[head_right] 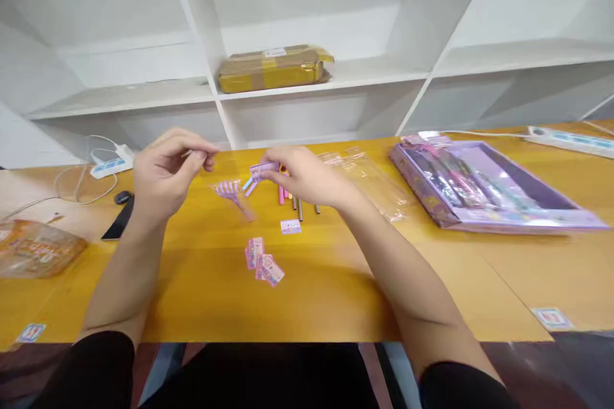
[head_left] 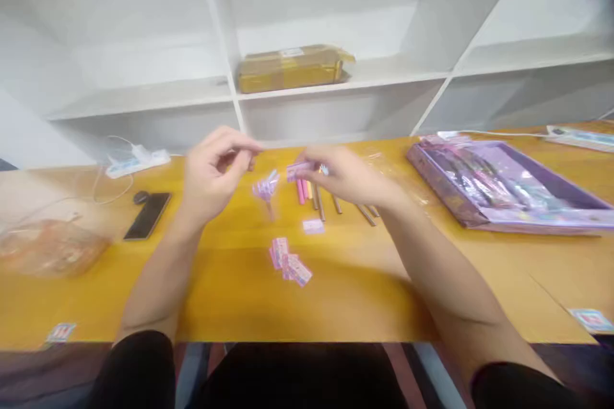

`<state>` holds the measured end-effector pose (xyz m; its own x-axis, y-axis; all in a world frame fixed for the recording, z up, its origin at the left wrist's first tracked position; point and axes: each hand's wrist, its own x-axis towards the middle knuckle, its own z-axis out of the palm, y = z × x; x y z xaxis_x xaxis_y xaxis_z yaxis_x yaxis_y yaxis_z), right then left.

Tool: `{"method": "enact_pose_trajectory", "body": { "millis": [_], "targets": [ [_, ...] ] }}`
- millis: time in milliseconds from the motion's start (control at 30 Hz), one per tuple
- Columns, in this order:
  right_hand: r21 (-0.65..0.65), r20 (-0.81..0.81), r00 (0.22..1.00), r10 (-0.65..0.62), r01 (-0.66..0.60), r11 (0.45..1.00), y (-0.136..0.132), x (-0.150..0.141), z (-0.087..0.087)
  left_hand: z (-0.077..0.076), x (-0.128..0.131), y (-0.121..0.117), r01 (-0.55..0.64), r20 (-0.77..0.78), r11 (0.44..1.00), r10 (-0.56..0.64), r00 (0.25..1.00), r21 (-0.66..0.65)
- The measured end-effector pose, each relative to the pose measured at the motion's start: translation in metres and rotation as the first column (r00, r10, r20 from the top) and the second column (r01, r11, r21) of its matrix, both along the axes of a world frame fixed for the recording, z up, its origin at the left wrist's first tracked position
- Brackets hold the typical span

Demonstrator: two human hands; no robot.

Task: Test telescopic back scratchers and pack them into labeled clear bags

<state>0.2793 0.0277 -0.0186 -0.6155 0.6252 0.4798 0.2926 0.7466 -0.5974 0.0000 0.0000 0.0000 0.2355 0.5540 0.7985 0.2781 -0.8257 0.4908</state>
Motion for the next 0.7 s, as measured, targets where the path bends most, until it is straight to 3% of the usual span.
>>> {"method": "enact_pose_trajectory", "body": {
  "millis": [133, 267, 400, 700],
  "targets": [
    [0.229, -0.267, 0.961, -0.070, 0.133, 0.964, -0.016, -0.001, 0.009, 0.003, 0.004, -0.009, 0.038, 0.035, 0.994, -0.034, 0.999, -0.107],
    [0.194, -0.413, 0.908, -0.070, 0.163, 0.967, -0.031, -0.009, 0.010, 0.003, 0.003, -0.012, 0.149, 0.100, 0.956, -0.127, 0.987, -0.254],
    [0.119, -0.474, 0.879, -0.048, 0.118, 0.986, -0.036, -0.017, 0.004, 0.003, 0.003, -0.013, 0.237, 0.134, 0.901, -0.202, 0.970, -0.362],
    [0.314, -0.505, 0.860, -0.073, 0.263, 0.912, -0.027, -0.022, -0.009, 0.006, 0.009, -0.017, 0.364, 0.240, 0.813, -0.283, 0.929, -0.453]
  ]
}}
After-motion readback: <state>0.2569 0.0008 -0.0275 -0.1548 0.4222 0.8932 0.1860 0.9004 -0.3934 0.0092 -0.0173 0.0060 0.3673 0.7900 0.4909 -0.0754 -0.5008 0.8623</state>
